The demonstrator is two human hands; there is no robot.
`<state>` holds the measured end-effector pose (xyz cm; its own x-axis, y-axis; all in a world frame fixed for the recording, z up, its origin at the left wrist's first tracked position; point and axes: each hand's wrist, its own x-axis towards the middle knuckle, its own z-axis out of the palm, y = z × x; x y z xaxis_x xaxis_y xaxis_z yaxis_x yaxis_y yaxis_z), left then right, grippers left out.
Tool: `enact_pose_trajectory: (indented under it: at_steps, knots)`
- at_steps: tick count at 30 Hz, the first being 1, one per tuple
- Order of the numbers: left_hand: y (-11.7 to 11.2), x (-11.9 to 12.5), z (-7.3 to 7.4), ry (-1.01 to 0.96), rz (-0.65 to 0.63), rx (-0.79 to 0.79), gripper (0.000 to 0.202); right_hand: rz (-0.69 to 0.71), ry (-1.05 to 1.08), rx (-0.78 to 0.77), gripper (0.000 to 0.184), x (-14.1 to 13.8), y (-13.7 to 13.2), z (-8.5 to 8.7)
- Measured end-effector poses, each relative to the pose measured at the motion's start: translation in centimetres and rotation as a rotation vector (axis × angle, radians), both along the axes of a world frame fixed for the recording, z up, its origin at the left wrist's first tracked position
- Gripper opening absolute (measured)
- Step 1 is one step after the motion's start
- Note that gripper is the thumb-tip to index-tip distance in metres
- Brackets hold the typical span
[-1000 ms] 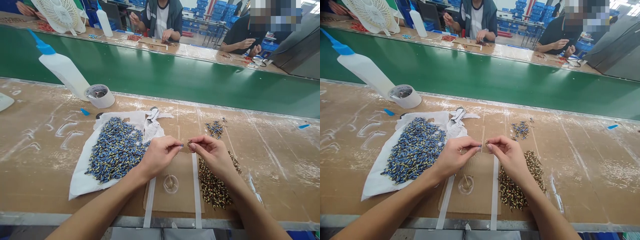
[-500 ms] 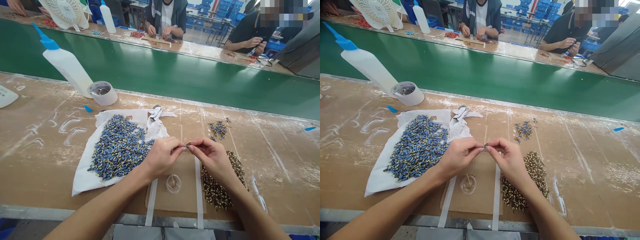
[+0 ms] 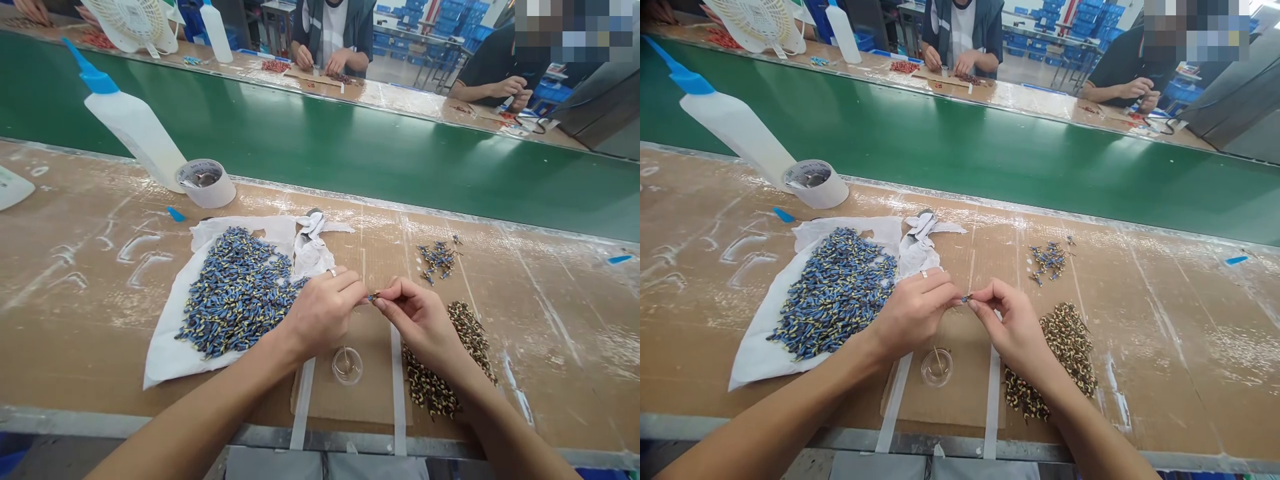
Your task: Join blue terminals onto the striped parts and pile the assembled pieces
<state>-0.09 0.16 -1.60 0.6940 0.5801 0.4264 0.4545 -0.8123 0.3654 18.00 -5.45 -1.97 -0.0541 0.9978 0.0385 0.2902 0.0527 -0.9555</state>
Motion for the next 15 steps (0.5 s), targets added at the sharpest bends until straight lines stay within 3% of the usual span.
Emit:
enact_pose_trajectory:
  at_steps: [6,15]
  knots:
    - [-0.2,0.0,0.0,-0.012,-0.006,-0.002,0.025,0.004,0.039,-0.008,0.010,-0.3,-0.2,-0.3]
    - [-0.3,0.1,0.0,-0.078,0.015,-0.210,0.019,-0.028,-0.020,0.058,0.012,-1.2,-0.3,-1.0]
